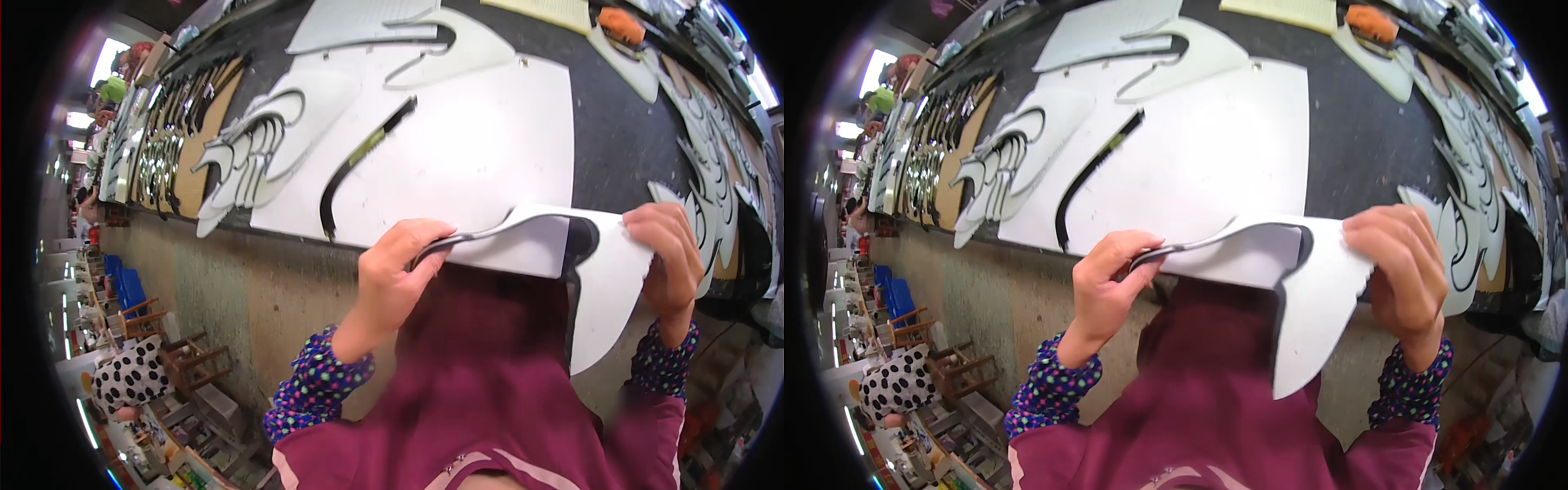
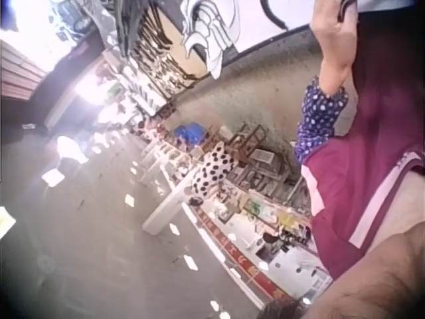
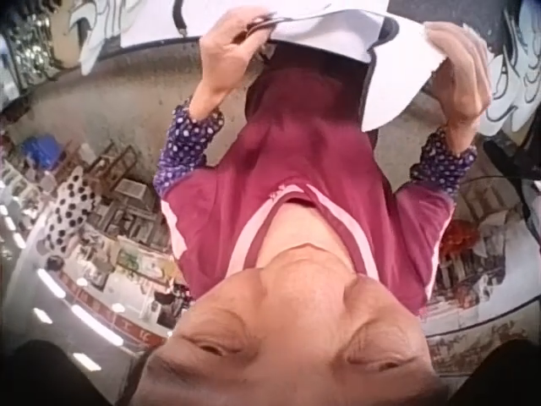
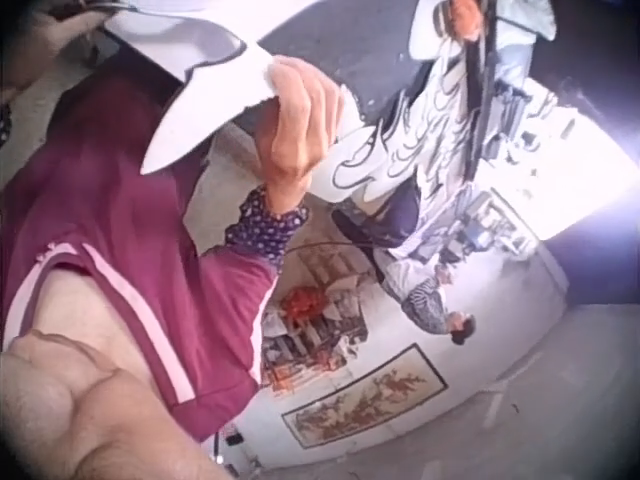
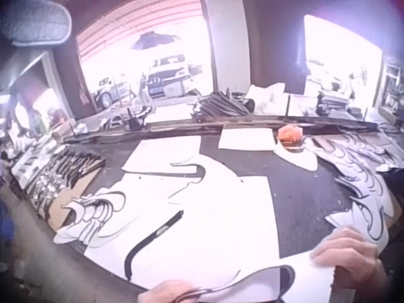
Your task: Assembling various components of a shoe upper by aligning and sticking them together.
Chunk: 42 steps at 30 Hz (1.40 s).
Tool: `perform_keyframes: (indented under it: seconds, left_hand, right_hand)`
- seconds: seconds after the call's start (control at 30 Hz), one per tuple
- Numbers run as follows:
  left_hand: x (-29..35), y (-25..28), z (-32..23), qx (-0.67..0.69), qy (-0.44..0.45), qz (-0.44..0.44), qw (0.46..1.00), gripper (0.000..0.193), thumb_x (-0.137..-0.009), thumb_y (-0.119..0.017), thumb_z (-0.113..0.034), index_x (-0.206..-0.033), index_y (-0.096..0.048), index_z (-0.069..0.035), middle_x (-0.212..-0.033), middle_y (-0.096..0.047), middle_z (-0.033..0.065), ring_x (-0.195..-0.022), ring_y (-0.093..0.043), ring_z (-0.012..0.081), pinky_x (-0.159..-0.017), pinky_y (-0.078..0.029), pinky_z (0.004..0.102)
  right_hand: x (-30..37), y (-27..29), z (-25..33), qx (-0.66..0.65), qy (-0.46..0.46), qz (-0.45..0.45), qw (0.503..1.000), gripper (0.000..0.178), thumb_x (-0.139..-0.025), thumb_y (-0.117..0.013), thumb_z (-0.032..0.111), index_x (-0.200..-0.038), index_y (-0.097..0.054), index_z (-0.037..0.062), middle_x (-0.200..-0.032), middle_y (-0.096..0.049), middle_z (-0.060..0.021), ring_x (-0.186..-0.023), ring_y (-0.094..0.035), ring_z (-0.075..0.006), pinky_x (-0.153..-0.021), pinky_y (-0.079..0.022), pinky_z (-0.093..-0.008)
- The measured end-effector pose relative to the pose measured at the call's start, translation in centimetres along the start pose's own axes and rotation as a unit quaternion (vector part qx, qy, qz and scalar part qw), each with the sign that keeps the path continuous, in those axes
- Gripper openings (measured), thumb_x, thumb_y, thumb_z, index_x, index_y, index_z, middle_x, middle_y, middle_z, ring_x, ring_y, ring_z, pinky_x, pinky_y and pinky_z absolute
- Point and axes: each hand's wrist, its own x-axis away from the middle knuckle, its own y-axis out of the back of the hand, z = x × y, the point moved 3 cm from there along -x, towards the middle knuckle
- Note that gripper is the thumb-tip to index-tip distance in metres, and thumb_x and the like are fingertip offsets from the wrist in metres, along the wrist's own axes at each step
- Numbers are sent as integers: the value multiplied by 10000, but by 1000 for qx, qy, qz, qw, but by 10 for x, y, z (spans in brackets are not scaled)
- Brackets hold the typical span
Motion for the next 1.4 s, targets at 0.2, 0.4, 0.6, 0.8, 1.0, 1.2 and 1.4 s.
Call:
perform_keyframes:
  seconds: [0.2, 0.4, 0.6, 0.8, 1.0, 1.2, 1.4]
  left_hand:
    - [-74, 50, -39, 98, 262, 280, 918, 492, -854, -597, 51, -1333, -579, -57, -1078, -632, 96, -795, -668, 111, -698, -558, 242]
    - [-243, 77, -59, -9, 297, 419, 858, 596, -823, -579, 117, -1391, -527, -57, -1058, -704, 155, -864, -720, 189, -771, -600, 297]
    - [-536, 165, -228, -164, -475, 193, 843, 229, -818, -587, -17, -1021, -691, -37, -854, -681, 193, -818, -665, 379, -776, -519, 480]
    - [-528, 36, -181, -518, -371, -161, 754, 290, -792, -613, -63, -1060, -709, -10, -1014, -723, 167, -1000, -679, 344, -895, -516, 443]
    - [-541, -37, -17, -425, -294, 62, 854, 268, -806, -535, -48, -979, -736, -87, -905, -696, 162, -1022, -638, 350, -927, -478, 456]
    - [-582, -53, 20, -200, -18, -82, 976, 431, -881, -541, -148, -1294, -566, -27, -1338, -527, 217, -1297, -471, 398, -1057, -415, 473]
    - [-616, -71, 52, -163, -56, -111, 979, 560, -913, -551, -217, -1437, -480, -32, -1478, -446, 243, -1386, -402, 409, -1142, -349, 443]
  right_hand:
    - [-95, 9, -69, -162, -156, 163, 961, 316, -835, -715, 26, -1128, -608, -23, -987, -672, -98, -864, -653, -228, -817, -506, -302]
    - [-205, -2, -189, -335, -269, 247, 869, 468, -872, -761, 113, -1288, -583, -7, -1192, -635, -7, -1132, -566, -90, -993, -449, -249]
    - [-312, -15, -352, -347, -245, -60, 903, 308, -951, -687, 194, -1217, -657, 42, -1084, -678, 44, -1049, -590, -55, -1007, -382, -223]
    - [-276, -109, -511, -428, -440, -251, 748, 160, -922, -729, 181, -891, -645, 48, -837, -638, -10, -701, -600, -128, -654, -541, -275]
    - [-211, -169, -558, -424, -550, -319, 644, 224, -845, -782, 86, -1003, -663, -20, -898, -652, -114, -808, -640, -255, -732, -559, -456]
    - [-275, -152, -525, 218, -339, -67, 913, 382, -908, -705, 301, -1006, -673, -67, -953, -691, -174, -891, -636, -289, -824, -497, -441]
    - [-315, -198, -542, -247, -478, -66, 841, 743, -942, -484, 693, -1084, -709, -1, -1108, -694, -140, -958, -628, -233, -860, -484, -359]
